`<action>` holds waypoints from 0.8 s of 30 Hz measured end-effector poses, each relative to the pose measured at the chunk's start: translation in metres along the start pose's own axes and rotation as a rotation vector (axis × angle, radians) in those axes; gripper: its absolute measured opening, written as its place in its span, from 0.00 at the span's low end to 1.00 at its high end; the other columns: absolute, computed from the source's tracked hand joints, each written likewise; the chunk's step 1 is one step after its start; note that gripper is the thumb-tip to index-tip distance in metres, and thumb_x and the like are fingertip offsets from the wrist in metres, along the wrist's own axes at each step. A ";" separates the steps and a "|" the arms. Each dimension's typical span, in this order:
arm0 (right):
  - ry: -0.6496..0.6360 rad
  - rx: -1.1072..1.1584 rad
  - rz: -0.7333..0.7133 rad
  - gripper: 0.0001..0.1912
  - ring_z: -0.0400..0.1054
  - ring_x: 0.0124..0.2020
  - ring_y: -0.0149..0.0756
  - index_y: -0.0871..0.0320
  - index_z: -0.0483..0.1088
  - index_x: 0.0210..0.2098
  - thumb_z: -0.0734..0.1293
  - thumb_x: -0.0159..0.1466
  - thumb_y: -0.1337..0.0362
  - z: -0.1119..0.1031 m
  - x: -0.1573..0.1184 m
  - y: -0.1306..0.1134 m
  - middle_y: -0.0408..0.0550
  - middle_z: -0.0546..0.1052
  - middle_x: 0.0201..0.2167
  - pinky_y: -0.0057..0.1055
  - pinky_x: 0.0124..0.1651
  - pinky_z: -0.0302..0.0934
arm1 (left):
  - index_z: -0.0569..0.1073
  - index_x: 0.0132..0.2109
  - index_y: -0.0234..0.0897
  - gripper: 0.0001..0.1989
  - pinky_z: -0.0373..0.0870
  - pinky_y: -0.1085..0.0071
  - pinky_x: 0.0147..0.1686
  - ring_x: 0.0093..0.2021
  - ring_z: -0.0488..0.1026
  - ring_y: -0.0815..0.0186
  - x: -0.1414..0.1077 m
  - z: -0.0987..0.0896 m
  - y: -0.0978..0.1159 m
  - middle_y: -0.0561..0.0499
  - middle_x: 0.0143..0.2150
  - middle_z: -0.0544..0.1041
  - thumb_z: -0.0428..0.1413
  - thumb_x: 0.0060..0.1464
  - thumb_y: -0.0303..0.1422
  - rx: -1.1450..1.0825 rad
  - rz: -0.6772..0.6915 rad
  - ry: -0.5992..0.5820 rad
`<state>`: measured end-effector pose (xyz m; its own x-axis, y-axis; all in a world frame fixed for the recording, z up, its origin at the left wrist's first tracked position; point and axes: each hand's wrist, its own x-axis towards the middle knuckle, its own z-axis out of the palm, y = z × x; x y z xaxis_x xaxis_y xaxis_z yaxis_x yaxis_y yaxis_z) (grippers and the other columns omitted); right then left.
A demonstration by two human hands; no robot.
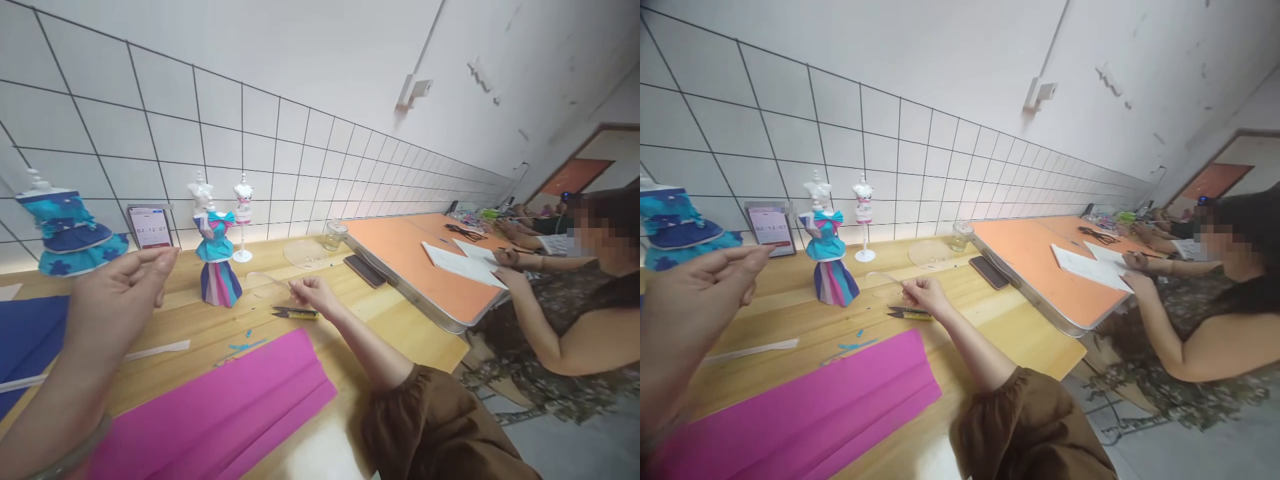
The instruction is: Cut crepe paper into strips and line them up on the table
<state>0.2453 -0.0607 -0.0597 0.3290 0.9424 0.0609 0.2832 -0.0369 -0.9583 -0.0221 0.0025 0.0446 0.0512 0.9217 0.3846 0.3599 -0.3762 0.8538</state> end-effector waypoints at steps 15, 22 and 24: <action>0.167 -0.363 -0.121 0.28 0.69 0.31 0.38 0.59 0.74 0.27 0.52 0.63 0.46 -0.028 -0.020 0.031 0.48 0.76 0.25 0.30 0.35 0.58 | 0.73 0.28 0.36 0.20 0.57 0.75 0.26 0.25 0.65 0.69 -0.007 0.029 -0.022 0.54 0.22 0.71 0.43 0.57 0.43 0.307 0.307 -0.400; -0.091 -0.720 -0.320 0.15 0.67 0.36 0.39 0.55 0.73 0.36 0.62 0.58 0.52 -0.024 -0.024 0.035 0.49 0.74 0.31 0.32 0.39 0.57 | 0.73 0.29 0.36 0.19 0.50 0.76 0.21 0.20 0.56 0.74 -0.015 0.033 -0.016 0.57 0.18 0.62 0.46 0.56 0.44 0.275 0.309 -0.435; -0.175 -0.831 -0.397 0.13 0.66 0.37 0.39 0.56 0.73 0.32 0.60 0.61 0.56 -0.017 -0.025 0.035 0.51 0.74 0.32 0.32 0.40 0.56 | 0.73 0.31 0.36 0.18 0.51 0.77 0.21 0.20 0.57 0.74 -0.016 0.033 -0.018 0.57 0.19 0.63 0.45 0.56 0.43 0.237 0.262 -0.493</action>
<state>0.2625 -0.0918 -0.0901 -0.0512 0.9712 0.2327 0.9209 0.1361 -0.3653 0.0016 -0.0020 0.0113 0.5717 0.7577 0.3149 0.4714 -0.6174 0.6297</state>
